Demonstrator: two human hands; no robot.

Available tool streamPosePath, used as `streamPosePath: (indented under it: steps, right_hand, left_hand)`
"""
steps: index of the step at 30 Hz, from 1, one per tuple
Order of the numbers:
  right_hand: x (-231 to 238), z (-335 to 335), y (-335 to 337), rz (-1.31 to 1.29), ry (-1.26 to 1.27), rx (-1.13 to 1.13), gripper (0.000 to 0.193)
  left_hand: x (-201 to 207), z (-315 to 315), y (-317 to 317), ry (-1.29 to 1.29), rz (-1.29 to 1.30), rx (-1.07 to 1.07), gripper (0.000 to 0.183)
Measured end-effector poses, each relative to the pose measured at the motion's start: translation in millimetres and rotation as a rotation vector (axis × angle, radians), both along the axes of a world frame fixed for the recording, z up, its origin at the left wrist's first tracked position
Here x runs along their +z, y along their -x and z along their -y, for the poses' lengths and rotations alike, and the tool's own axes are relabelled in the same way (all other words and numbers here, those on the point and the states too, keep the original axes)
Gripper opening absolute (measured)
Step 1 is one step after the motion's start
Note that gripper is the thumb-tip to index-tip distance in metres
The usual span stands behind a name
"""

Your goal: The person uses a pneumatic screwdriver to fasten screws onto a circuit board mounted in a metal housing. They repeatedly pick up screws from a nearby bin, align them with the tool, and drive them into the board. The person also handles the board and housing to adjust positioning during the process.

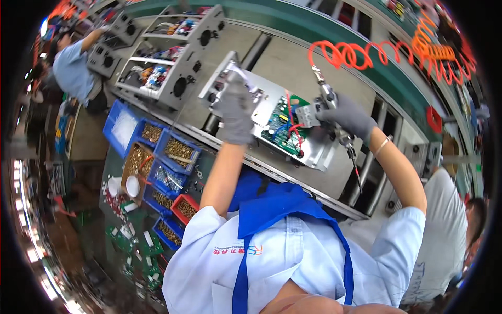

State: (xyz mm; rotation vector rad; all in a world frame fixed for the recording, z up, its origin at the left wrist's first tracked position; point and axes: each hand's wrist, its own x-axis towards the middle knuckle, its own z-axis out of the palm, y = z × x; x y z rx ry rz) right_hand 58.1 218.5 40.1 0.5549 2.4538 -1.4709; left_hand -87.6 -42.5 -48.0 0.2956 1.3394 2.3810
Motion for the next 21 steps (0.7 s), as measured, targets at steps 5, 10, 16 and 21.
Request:
streamPosePath:
  steps: [5, 10, 16, 21]
  right_hand:
    - [2.0, -3.8, 2.5, 0.084, -0.006, -0.059, 0.049]
    - [0.4, 6.1, 0.7, -0.097, 0.186, -0.013, 0.041]
    - [4.4, 14.9, -0.6, -0.031, 0.304, -0.113, 0.039]
    - [2.2, 12.4, 2.2, -0.040, 0.278, -0.084, 0.039]
  left_hand:
    - [81.8, -4.8, -39.7, 0.309, -0.439, 0.144, 0.033]
    - [46.8, -23.0, -74.8, 0.608, -0.333, -0.256, 0.047]
    - [17.0, -49.0, -46.7, 0.501, -0.545, -0.417, 0.021]
    - [44.2, -46.1, -40.7, 0.350, -0.312, -0.673, 0.021]
